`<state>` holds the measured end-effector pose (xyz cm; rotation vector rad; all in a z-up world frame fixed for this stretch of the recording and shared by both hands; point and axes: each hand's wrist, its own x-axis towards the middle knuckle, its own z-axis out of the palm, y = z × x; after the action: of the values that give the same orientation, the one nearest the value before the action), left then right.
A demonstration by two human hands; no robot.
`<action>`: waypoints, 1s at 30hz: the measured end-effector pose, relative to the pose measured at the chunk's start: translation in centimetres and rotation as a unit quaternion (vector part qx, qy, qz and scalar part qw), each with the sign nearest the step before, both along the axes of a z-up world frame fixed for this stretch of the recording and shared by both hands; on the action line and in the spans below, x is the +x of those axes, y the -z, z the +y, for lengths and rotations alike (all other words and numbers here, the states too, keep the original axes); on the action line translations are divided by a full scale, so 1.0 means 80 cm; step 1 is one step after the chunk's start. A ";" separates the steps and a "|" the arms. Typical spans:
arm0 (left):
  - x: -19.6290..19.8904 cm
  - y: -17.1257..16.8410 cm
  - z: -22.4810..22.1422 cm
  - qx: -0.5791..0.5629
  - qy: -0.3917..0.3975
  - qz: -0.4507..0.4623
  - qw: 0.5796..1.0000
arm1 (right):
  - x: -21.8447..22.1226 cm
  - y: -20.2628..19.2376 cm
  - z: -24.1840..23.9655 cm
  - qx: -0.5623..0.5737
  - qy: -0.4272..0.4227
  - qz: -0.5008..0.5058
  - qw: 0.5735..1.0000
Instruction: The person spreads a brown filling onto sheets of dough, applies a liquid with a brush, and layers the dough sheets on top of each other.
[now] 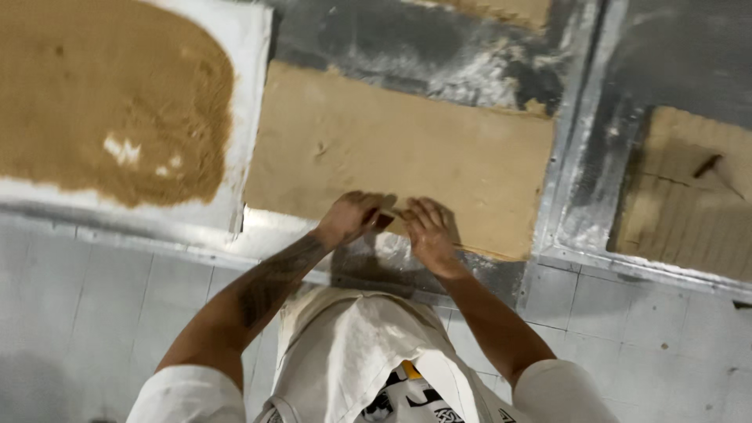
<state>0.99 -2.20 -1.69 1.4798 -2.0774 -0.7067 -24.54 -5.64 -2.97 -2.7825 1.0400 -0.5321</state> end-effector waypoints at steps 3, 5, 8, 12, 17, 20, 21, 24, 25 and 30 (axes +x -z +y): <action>0.000 0.005 0.013 0.003 0.047 -0.053 0.997 | -0.016 0.071 0.002 0.009 0.000 -0.024 1.000; -0.001 0.004 0.019 -0.021 0.073 -0.127 0.989 | -0.022 0.070 0.013 0.047 -0.019 -0.042 0.998; -0.010 -0.006 0.020 0.009 0.046 -0.165 0.985 | -0.013 0.005 0.012 0.075 -0.047 -0.099 0.991; -0.022 -0.003 0.038 -0.023 -0.020 -0.224 0.974 | 0.029 -0.058 -0.048 0.092 0.040 -0.010 0.995; 0.025 -0.023 0.049 -0.001 -0.197 -0.117 0.973 | 0.077 -0.046 -0.103 0.094 0.098 0.063 0.989; 0.100 -0.032 0.105 -0.028 -0.362 -0.016 0.932 | 0.108 -0.024 -0.111 0.083 0.112 0.072 0.988; 0.127 -0.030 0.140 -0.027 -0.424 0.021 0.905 | 0.124 -0.017 -0.106 0.070 0.103 0.063 0.990; 0.198 -0.012 0.280 -0.033 -0.529 0.053 0.846 | 0.188 0.001 -0.099 0.115 0.106 0.055 0.986; 0.216 -0.001 0.328 -0.042 -0.552 0.042 0.832 | 0.202 0.005 -0.098 0.125 0.129 0.079 0.981; 0.272 0.080 0.581 0.053 -0.726 0.082 0.680 | 0.216 -0.021 -0.089 0.027 0.135 0.147 0.980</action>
<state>22.72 44.31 -8.09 2.3232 -0.2296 -0.2119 -7.22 -12.76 -1.32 -2.7426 1.4803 -0.1142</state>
